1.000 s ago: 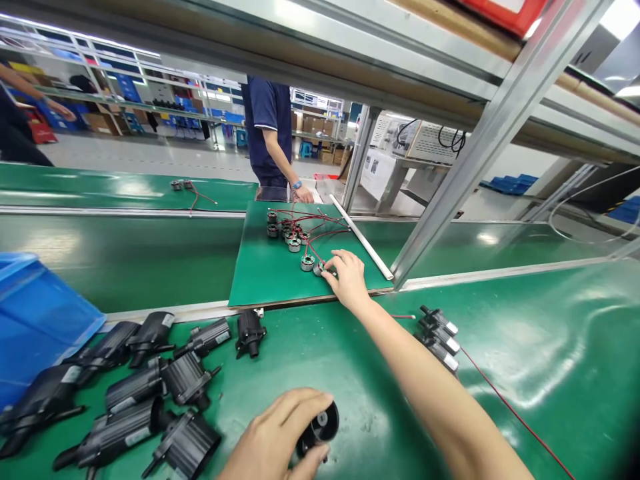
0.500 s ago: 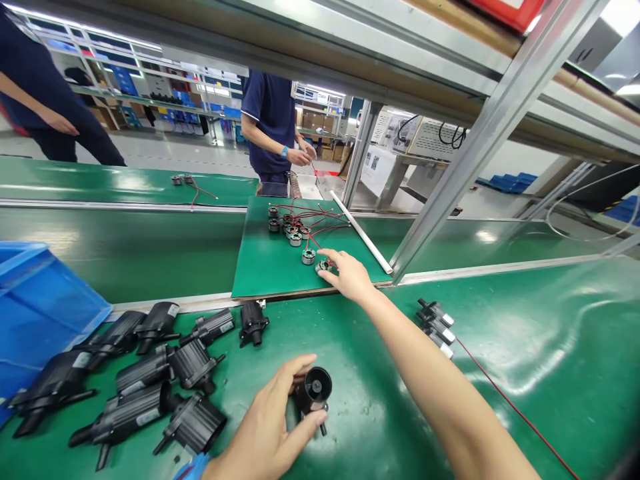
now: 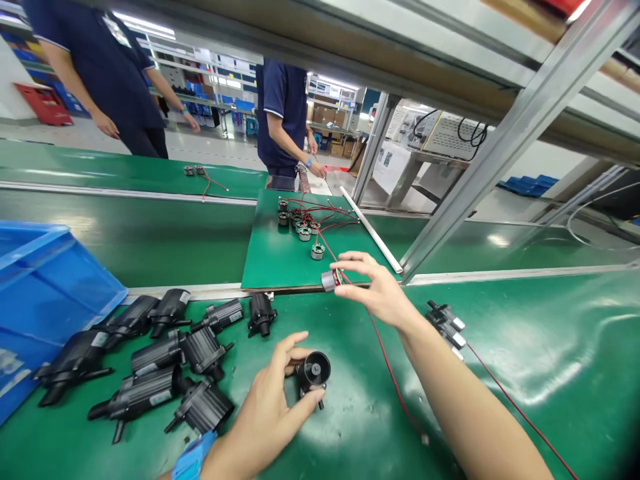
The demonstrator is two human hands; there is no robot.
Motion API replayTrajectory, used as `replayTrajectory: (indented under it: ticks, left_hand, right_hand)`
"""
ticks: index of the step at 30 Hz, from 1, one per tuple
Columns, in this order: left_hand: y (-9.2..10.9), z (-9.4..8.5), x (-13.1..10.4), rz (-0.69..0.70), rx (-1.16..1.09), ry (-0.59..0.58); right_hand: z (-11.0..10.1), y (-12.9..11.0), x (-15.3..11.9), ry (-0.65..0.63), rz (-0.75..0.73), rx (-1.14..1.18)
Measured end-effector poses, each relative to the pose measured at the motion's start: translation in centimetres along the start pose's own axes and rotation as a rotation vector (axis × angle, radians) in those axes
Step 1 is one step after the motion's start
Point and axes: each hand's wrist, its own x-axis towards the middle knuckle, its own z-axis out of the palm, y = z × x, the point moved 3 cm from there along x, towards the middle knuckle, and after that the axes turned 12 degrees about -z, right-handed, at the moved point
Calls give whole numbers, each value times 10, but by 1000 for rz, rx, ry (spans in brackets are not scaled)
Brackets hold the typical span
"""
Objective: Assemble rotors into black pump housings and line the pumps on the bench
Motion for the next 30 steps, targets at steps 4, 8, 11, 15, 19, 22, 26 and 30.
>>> replayTrajectory:
  ticks: [4,8,11,15,19,22,26,30]
  left_hand:
    - [1,-2,3,-25,-36,-1]
    - [2,-1,1,-16,-49,-9]
    - [2,-1,-1,0,-47,-4]
    - [1,-1,-2,20,-16,-1]
    - [-1,-4,-2,10,9,-7]
    - [-1,-6,-2,46,94,17]
    - [0,-9,-4,160,224,120]
    - [2,-11,-5,253,301,160]
  right_hand:
    - [7,-55,-28,-303,-35,187]
    - [21,-78,-48,-431,41,105]
    - [31,-79,-54,-497,62,-12]
    - [42,-72,-54,-520,102,-158]
    - [47,-67,-52,-509,125,-189]
    - [45,-67,-51,-486,89,-138]
    - [42,-66,-51,-507,50,-89]
    - [44,-64,-51,-548,31,-127]
